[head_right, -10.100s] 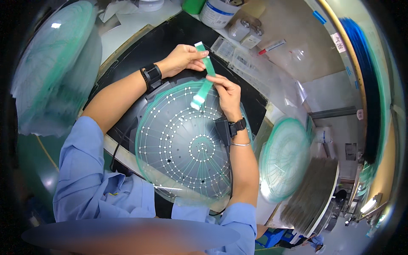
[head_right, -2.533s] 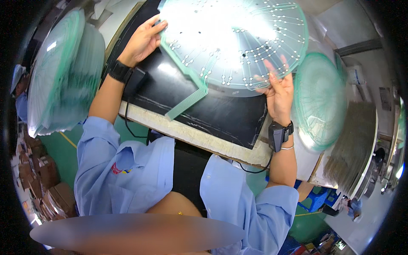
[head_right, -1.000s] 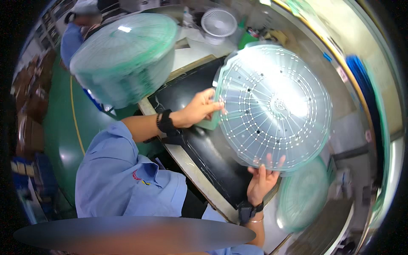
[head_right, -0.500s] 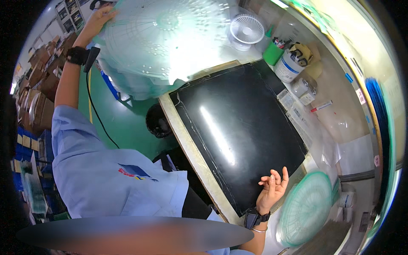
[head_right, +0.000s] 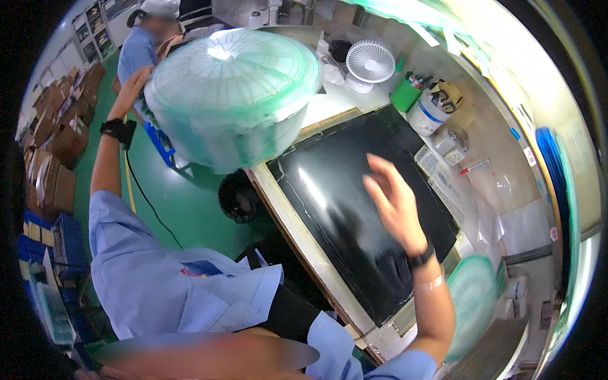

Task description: Inspecting and sorting large circular electronic PCB panels at a workstation.

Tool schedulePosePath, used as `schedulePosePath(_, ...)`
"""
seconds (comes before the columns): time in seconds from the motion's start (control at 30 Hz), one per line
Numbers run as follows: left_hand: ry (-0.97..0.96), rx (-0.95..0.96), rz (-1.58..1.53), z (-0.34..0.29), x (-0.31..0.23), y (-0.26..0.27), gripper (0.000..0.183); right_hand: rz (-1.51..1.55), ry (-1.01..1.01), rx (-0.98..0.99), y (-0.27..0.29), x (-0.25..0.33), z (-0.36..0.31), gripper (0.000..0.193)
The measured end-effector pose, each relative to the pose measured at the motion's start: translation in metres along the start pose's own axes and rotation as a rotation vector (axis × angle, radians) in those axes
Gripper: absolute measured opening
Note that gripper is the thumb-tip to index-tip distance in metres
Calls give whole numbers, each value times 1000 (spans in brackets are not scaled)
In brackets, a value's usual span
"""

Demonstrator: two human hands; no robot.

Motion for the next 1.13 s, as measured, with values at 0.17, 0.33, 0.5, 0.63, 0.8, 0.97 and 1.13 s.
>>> schedulePosePath(0.17, -29, -86, -50, 7, -22, -20, 44, 230, -60, -347, -34, -78, 109, 59)
schedulePosePath(0.33, -26, -75, -82, 0, -34, -12, 45, 243, -47, -346, -97, -76, 175, 59)
schedulePosePath(0.5, -120, -88, -87, -4, -25, -20, 45, 84, 162, -109, -115, -104, 191, 60)
schedulePosePath(0.63, -79, -163, -150, -8, -18, -23, 45, 234, 12, -220, -113, -68, 173, 77)
schedulePosePath(0.8, -121, -302, 8, -11, -18, -20, 41, 281, 26, -281, -45, -53, 112, 70)
schedulePosePath(0.97, -61, -390, 15, -31, -28, -7, 34, 52, -56, -278, 51, -23, -16, 56)
schedulePosePath(1.13, -370, -809, 1, -63, -106, 7, 34, -447, -293, -466, 153, -3, -215, 53)
Point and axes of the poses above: each hand's wrist, its own z-axis towards the middle knuckle, its own y-axis out of the back of the hand, x = y × z, the point moved 10 cm from there along z, towards the middle knuckle, and after that the axes turned 15 degrees about y, right-handed, at the moved point
